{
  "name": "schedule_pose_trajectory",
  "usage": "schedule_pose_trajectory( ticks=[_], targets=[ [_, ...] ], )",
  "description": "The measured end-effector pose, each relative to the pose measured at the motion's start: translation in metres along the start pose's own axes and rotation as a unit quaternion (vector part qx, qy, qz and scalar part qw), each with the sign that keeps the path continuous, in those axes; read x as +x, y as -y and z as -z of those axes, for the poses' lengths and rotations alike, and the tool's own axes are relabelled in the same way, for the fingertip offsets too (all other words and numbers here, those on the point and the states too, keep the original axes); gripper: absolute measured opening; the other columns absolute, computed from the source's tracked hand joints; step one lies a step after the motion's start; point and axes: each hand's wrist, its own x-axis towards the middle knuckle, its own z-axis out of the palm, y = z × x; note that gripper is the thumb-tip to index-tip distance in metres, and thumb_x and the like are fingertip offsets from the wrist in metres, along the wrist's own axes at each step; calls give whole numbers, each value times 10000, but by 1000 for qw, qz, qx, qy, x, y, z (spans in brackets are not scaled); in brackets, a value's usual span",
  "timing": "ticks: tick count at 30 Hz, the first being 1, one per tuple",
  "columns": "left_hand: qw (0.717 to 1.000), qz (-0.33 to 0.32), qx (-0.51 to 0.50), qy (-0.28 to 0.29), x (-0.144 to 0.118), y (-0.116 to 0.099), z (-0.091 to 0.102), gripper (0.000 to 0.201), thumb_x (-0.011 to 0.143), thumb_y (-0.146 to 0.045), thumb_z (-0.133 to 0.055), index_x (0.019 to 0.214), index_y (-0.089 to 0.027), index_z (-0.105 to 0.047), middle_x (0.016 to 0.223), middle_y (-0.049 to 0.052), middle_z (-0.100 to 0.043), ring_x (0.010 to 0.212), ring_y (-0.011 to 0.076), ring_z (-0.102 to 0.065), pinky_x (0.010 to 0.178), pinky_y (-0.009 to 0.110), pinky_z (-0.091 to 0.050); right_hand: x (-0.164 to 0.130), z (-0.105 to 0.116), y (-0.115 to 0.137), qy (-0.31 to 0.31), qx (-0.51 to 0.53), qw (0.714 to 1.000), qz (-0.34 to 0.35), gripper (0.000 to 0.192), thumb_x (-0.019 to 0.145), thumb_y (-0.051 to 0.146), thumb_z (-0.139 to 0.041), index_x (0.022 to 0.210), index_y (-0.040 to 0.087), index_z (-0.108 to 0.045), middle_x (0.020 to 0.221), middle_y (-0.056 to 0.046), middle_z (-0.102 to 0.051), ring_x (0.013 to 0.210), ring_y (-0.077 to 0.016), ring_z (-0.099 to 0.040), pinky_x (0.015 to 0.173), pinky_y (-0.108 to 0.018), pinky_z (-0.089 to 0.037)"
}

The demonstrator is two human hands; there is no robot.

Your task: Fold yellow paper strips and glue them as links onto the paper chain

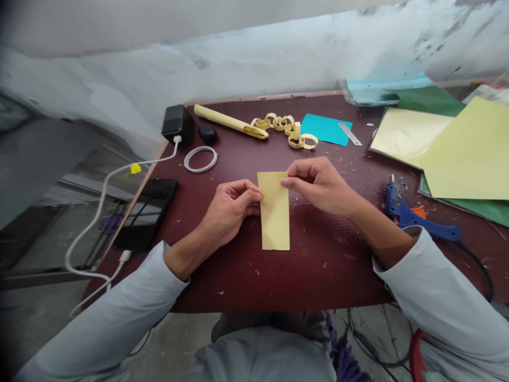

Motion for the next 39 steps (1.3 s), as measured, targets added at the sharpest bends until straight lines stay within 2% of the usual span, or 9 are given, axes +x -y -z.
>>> schedule_pose_trajectory(
  ticks=[5, 10, 14, 19, 26, 32, 39],
  targets=[
    [1000, 0, 17, -10, -1, 0, -1, 334, 774, -372, -906, 677, -164, -663, 765, 2, -679, 695, 118, -671, 638, 255, -646, 1, 0, 0, 5, -3, 1000, 11, 362, 932, 476, -886, 788, 189, -720, 641, 39, -485, 591, -107, -349, 515, -306, -233],
    [1000, -6, -8, -19, 2, 0, -1, 258, 722, -293, -930, 797, -169, -716, 833, 10, -741, 736, 137, -712, 641, 268, -664, 1, 1, -4, 19, -6, 1000, 8, 355, 950, 461, -872, 792, 187, -712, 656, 39, -480, 611, -109, -357, 538, -302, -249],
    [1000, -2, -1, -26, 2, -1, -1, 256, 727, -280, -907, 743, -165, -679, 776, -1, -704, 691, 127, -691, 626, 270, -660, 1, 0, -6, 33, -14, 999, 23, 353, 967, 437, -859, 789, 175, -703, 681, 38, -480, 638, -107, -362, 562, -299, -266],
    [1000, -7, 15, -18, 1, -2, -2, 364, 776, -363, -899, 673, -172, -607, 738, -16, -648, 680, 114, -665, 633, 249, -642, 1, 0, -7, 51, -24, 998, 34, 361, 996, 427, -831, 784, 175, -684, 680, 45, -461, 647, -107, -349, 574, -303, -262],
    [999, -27, 15, -22, 3, 0, 0, 295, 768, -342, -907, 787, -181, -661, 820, -3, -689, 744, 132, -687, 642, 263, -661, 1, 2, -8, 61, -27, 997, 31, 335, 999, 430, -825, 807, 187, -698, 702, 37, -493, 664, -118, -375, 589, -305, -277],
    [999, -22, 26, -19, 1, -2, -1, 365, 805, -356, -875, 702, -185, -570, 750, -20, -631, 682, 112, -643, 633, 252, -643, 0, 2, -11, 76, -30, 996, 26, 333, 1015, 437, -799, 815, 192, -693, 716, 33, -493, 676, -124, -378, 589, -305, -279],
    [999, -48, 23, -5, 0, 3, 2, 262, 910, -332, -785, 753, -189, -633, 759, -22, -644, 679, 111, -651, 649, 243, -644, 1, 1, -5, 80, -28, 996, 32, 350, 990, 444, -829, 793, 190, -689, 690, 42, -491, 658, -117, -367, 584, -305, -274]
  ],
)
